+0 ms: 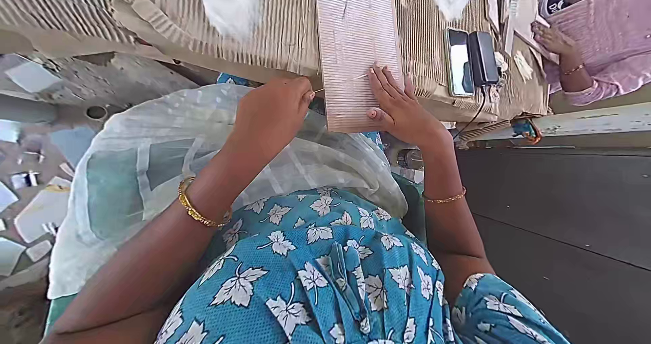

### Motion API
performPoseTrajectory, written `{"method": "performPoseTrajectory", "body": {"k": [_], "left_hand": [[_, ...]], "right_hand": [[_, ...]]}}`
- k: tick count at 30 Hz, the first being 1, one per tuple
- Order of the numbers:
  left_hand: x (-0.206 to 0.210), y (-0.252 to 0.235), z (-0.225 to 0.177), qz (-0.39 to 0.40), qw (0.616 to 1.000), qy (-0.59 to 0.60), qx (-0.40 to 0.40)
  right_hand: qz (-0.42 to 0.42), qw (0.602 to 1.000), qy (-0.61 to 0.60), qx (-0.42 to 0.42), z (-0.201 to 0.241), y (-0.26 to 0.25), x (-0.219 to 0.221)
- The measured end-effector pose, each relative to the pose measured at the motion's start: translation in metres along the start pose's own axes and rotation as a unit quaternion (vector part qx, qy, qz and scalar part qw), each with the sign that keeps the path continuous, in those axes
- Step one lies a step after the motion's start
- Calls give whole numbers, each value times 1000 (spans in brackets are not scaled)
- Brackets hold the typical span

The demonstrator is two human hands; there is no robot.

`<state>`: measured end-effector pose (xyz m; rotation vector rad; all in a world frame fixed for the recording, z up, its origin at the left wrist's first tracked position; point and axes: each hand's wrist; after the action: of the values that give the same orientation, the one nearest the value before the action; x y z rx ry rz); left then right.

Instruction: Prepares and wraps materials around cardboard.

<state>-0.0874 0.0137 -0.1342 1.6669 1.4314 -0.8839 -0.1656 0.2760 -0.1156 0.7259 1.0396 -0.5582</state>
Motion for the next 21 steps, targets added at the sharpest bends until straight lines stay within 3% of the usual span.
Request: {"method": "performPoseTrajectory", "body": {"k": [5,10,15,21], "left_hand": [[-4,-1,2,-62,998,-20,8],[-4,-11,4,-95,995,-35,-7],[10,-19,10,-100,994,-44,-6],[16,-18,14,-82,995,-49,1]], "right_hand": [[-43,999,-32,-2,-9,4,-14],[-89,995,-30,-32,-7,-39,-25],[-112,992,-2,-49,-4,-65,1],[-64,998,-15,-22,0,-59,3]]}}
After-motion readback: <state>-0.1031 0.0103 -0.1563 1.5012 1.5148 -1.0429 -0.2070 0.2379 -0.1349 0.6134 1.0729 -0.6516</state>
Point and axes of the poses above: each hand's wrist, its own y-axis away from the middle knuckle, its own x-axis out of the palm, z = x × y, and after that the axes turned 6 degrees about -y, right-handed
